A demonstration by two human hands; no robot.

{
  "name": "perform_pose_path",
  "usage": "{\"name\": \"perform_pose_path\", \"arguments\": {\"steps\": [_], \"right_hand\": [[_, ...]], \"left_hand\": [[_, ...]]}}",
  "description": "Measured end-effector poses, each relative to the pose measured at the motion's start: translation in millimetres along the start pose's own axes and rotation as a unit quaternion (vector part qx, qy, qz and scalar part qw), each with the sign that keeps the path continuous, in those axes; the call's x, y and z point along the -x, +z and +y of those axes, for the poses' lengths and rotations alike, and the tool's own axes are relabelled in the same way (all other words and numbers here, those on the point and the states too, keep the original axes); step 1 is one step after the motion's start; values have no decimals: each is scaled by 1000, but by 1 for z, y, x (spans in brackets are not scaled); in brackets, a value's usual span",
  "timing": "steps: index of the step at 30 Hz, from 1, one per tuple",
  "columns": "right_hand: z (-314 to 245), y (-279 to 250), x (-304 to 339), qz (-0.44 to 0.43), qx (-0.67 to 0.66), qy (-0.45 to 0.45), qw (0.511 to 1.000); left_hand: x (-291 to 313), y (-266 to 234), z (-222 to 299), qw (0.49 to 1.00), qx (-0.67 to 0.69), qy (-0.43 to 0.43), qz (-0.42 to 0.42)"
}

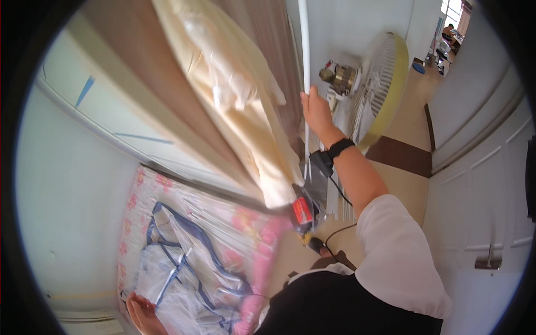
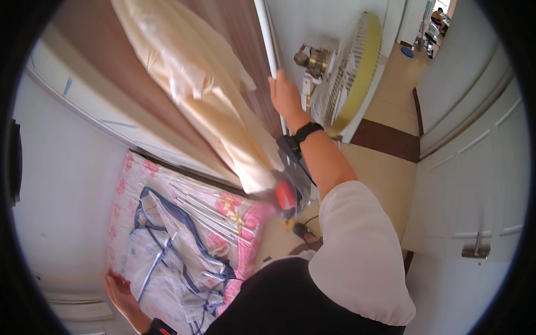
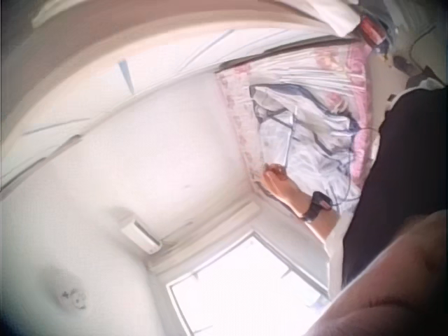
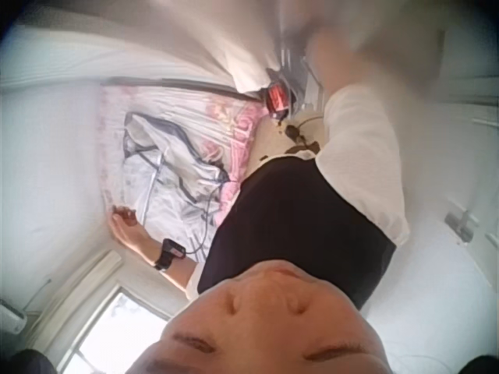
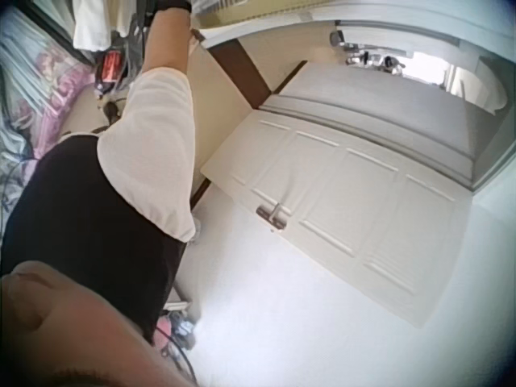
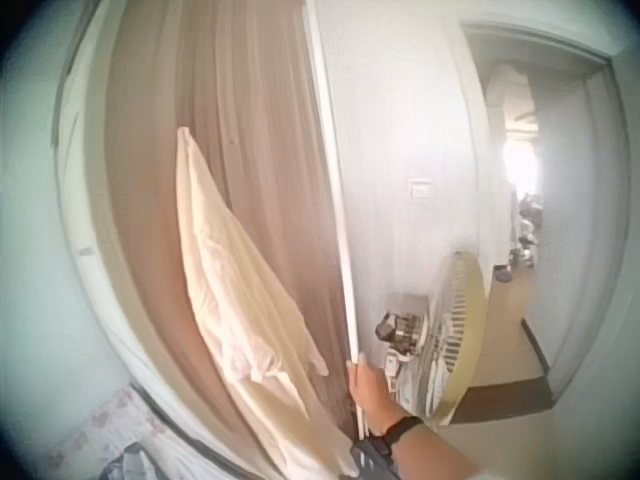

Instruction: The person disassembles a mosquito net by removing white poles from the fabric sleeves, unzipping sections, and gathering the netting material on a bed.

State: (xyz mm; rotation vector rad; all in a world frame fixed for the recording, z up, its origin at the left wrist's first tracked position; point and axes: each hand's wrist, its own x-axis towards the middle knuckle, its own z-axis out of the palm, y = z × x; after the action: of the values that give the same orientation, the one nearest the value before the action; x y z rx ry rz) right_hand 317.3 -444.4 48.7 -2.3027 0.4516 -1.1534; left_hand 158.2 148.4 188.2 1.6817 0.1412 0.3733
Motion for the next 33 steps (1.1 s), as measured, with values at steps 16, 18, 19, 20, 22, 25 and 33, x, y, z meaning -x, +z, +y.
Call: {"name": "perform_pose_path", "arguments": {"steps": [16, 18, 19, 20, 22, 25, 33], "right_hand": [[97, 143, -112, 91, -78, 186, 975], [105, 152, -125, 97, -94, 189, 973], [109, 154, -130, 100, -93, 205, 969], [113, 156, -134, 116, -85, 224, 964], [121, 157, -141, 87, -87, 218, 968], [131, 157, -149, 39, -74, 234, 969], [140, 158, -156, 12, -75, 245, 966]], "left_hand": [[-5, 58, 6, 985, -104, -110, 80], [-7, 57, 2, 988, -86, -96, 80], [-8, 57, 0, 988, -86, -97, 84], [-8, 58, -1, 987, -89, -100, 87], [-10, 60, -1, 986, -88, -105, 90], [-14, 67, -2, 986, -98, -110, 80], [-20, 81, -1, 987, -114, -97, 53]]}}
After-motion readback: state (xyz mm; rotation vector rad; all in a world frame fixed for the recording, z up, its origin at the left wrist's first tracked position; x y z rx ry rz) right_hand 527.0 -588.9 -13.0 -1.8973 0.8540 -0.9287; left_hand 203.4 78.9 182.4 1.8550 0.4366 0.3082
